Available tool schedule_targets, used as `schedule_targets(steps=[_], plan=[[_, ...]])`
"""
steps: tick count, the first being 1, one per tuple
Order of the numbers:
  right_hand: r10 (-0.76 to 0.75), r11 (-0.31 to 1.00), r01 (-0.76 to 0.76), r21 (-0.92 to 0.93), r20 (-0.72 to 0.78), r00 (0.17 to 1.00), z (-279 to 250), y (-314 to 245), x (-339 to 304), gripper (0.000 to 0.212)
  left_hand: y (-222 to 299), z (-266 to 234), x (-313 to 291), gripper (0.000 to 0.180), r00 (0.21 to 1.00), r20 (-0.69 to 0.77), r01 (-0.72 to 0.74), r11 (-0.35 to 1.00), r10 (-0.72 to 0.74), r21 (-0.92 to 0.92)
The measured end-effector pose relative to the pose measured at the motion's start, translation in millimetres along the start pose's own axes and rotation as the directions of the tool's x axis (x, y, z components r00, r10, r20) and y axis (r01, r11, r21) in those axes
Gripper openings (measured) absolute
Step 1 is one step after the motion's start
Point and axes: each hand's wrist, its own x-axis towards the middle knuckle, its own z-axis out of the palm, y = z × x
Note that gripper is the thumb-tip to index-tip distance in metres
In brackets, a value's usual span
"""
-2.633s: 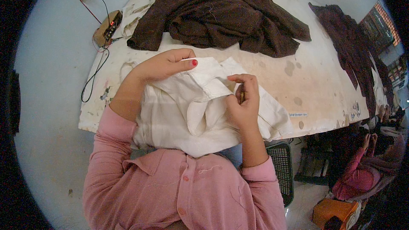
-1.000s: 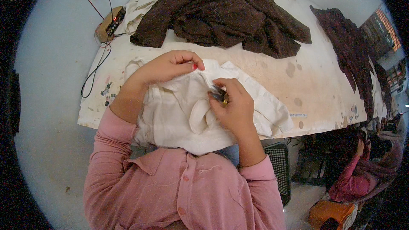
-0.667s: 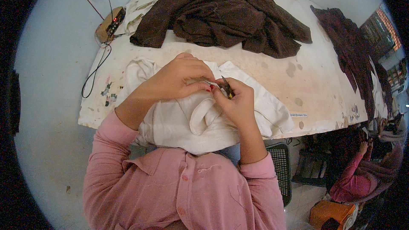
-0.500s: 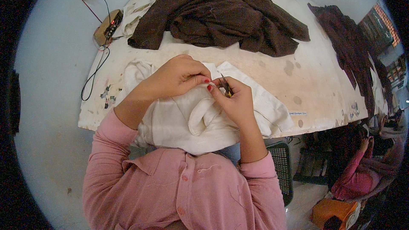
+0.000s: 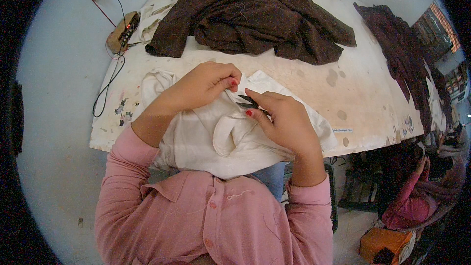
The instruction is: The person uses small scissors to snip loose threads from a white garment laid on a worktable. They repeatedly lift and reposition the fabric to access different areas, cutting threads near seams and edges throughout the clip.
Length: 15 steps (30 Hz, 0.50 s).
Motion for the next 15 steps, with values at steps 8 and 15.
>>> schedule_targets(steps=[8,15], plan=[[0.072,0.991,-0.086,-0.106,-0.130,0.989,-4,4,-6,0.034,2,-8,-16,0.012,0.980,0.019,-0.199,0.960,0.199,0.198],[-0.043,0.990,0.038,-0.135,-0.036,0.998,-8,-3,8,0.033,-5,-10,-12,0.009,0.991,0.043,-0.128,0.991,0.127,0.041]])
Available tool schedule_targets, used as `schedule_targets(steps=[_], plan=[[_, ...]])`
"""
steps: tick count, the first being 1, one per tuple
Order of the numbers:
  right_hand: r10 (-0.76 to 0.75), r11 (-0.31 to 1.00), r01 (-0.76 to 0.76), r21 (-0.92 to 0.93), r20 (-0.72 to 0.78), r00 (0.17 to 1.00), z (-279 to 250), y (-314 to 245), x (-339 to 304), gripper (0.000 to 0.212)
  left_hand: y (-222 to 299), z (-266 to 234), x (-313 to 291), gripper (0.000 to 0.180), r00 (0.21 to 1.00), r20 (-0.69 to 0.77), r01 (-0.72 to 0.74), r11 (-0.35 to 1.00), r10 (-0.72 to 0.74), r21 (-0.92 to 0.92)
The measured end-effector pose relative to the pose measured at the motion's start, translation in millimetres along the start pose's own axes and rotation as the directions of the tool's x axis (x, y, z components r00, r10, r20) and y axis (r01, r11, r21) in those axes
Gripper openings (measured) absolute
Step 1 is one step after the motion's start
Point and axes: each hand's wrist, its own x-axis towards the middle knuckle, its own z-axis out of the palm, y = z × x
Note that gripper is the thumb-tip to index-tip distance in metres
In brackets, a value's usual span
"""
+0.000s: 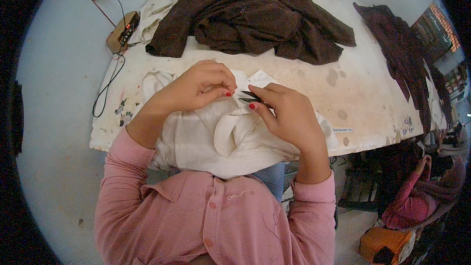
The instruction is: The person uses small scissors to snip loose threads from a white garment laid on a worktable. They repeatedly lift and reposition the fabric to access different areas, cutting threads near seams and edges throughout the clip.
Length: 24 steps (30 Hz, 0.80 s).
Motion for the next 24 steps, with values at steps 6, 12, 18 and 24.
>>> schedule_targets(steps=[6,12,18,24], plan=[[-0.094,0.995,0.094,-0.020,0.003,0.996,1,9,12,0.030,3,3,1,0.008,0.998,0.002,0.057,0.992,-0.057,-0.117],[-0.103,0.988,0.091,0.124,0.101,0.989,0,21,23,0.028,0,2,1,0.007,0.994,-0.035,0.105,0.992,-0.108,-0.071],[-0.168,0.978,0.150,0.144,0.126,0.978,-2,19,36,0.028,-1,3,1,0.008,0.990,-0.045,0.126,0.986,-0.131,-0.105],[-0.112,0.992,0.097,0.083,0.209,0.972,-5,12,36,0.029,1,3,1,0.007,0.992,-0.048,0.111,0.987,-0.117,-0.114]])
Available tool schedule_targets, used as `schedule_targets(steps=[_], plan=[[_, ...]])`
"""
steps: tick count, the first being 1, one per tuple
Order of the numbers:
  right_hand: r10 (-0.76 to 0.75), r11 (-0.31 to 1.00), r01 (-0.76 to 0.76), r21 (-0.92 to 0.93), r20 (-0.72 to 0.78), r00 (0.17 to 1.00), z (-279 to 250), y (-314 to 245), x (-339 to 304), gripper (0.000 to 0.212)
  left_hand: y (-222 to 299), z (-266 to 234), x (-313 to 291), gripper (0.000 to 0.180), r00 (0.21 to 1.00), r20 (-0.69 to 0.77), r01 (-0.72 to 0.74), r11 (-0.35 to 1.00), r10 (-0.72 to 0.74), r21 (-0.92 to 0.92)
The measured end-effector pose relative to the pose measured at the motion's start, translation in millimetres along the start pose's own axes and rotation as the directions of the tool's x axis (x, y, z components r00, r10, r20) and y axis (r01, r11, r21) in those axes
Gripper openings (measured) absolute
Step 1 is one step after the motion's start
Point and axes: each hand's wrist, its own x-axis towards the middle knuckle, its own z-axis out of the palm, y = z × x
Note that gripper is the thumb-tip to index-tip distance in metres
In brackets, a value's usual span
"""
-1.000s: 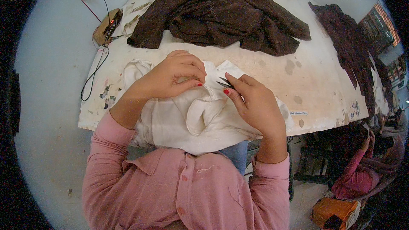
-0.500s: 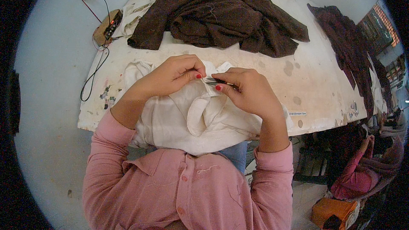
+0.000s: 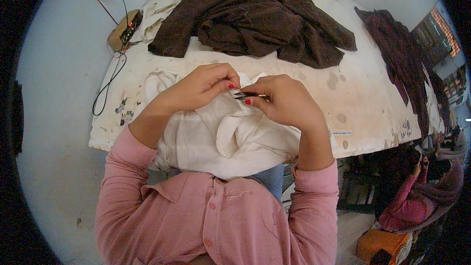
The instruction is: The person uses small scissors to snip loose threads from a white garment laid on a worktable. They repeatedly lift and reposition the fabric to access different areas, cutting threads near seams and edges throughout the clip.
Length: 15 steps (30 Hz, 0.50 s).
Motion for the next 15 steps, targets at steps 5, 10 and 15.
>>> schedule_targets(steps=[5,10,15], plan=[[-0.017,0.996,0.011,-0.087,-0.067,0.998,2,-7,-2,0.028,-1,0,0,0.007,1.000,-0.001,-0.012,1.000,0.012,0.016],[0.001,0.982,-0.015,-0.186,-0.075,0.997,-1,-18,-2,0.026,-3,0,1,0.008,1.000,-0.002,-0.012,1.000,0.012,0.019],[-0.004,0.964,-0.022,-0.264,-0.096,0.995,0,-24,-3,0.025,-2,-1,1,0.006,1.000,-0.001,0.007,1.000,-0.007,0.002]])
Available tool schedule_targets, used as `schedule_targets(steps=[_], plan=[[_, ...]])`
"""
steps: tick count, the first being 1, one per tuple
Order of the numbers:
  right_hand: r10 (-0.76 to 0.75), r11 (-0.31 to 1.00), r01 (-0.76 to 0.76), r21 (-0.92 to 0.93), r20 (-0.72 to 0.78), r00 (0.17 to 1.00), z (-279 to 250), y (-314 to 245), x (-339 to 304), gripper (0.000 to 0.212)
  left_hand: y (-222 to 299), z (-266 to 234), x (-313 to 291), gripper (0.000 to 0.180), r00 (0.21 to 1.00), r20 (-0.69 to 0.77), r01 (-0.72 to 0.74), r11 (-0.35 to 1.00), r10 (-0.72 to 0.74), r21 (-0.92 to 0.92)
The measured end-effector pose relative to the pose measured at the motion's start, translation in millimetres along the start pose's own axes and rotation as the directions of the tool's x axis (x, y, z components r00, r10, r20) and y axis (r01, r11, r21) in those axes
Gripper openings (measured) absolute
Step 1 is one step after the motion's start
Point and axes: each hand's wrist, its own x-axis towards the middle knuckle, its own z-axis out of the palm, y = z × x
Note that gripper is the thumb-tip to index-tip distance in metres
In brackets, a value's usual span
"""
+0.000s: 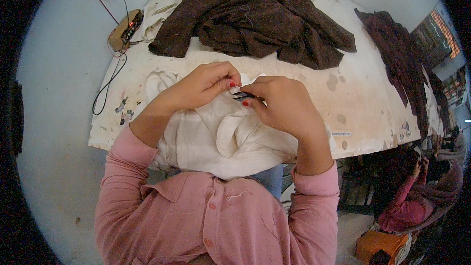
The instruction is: The person uses small scissors to snip loose threads from a white garment laid on a worktable. They repeatedly lift and reposition the fabric to access different areas, cutting threads near seams and edges throughout the clip.
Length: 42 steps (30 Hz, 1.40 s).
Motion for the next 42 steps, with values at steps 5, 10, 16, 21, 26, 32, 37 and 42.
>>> schedule_targets(steps=[5,10,16,21,26,32,37,42], plan=[[-0.004,0.999,0.002,-0.049,-0.039,0.999,1,-10,1,0.024,-10,4,2,0.003,0.997,-0.055,-0.058,0.998,0.057,-0.023],[-0.032,0.995,0.025,-0.100,-0.060,0.998,4,-11,3,0.023,-17,4,3,0.008,0.974,-0.146,-0.174,0.985,0.173,0.004],[0.079,0.981,-0.047,0.188,-0.166,0.983,3,9,-6,0.030,-23,-42,-16,0.020,0.912,-0.408,0.054,0.999,-0.048,0.002],[0.458,0.885,-0.410,0.222,-0.249,0.853,18,38,-51,0.066,-28,-95,-96,0.044,0.681,-0.614,0.640,0.731,-0.399,0.235],[0.563,0.814,-0.501,0.295,-0.188,0.804,58,28,-72,0.075,-16,-54,-146,0.073,0.686,-0.428,0.720,0.635,-0.589,0.280],[0.604,0.786,-0.469,0.402,-0.341,0.720,68,51,-69,0.020,-11,-84,-149,0.045,0.644,-0.582,0.671,0.732,-0.496,0.119],[0.466,0.865,-0.438,0.246,-0.717,0.518,8,104,-65,0.012,-19,-129,-145,0.041,0.701,-0.674,0.514,0.820,-0.232,0.253],[0.340,0.753,-0.656,-0.042,-0.829,0.443,-28,145,-46,0.019,-15,-104,-95,0.038,0.691,-0.689,0.497,0.836,-0.218,0.233]])
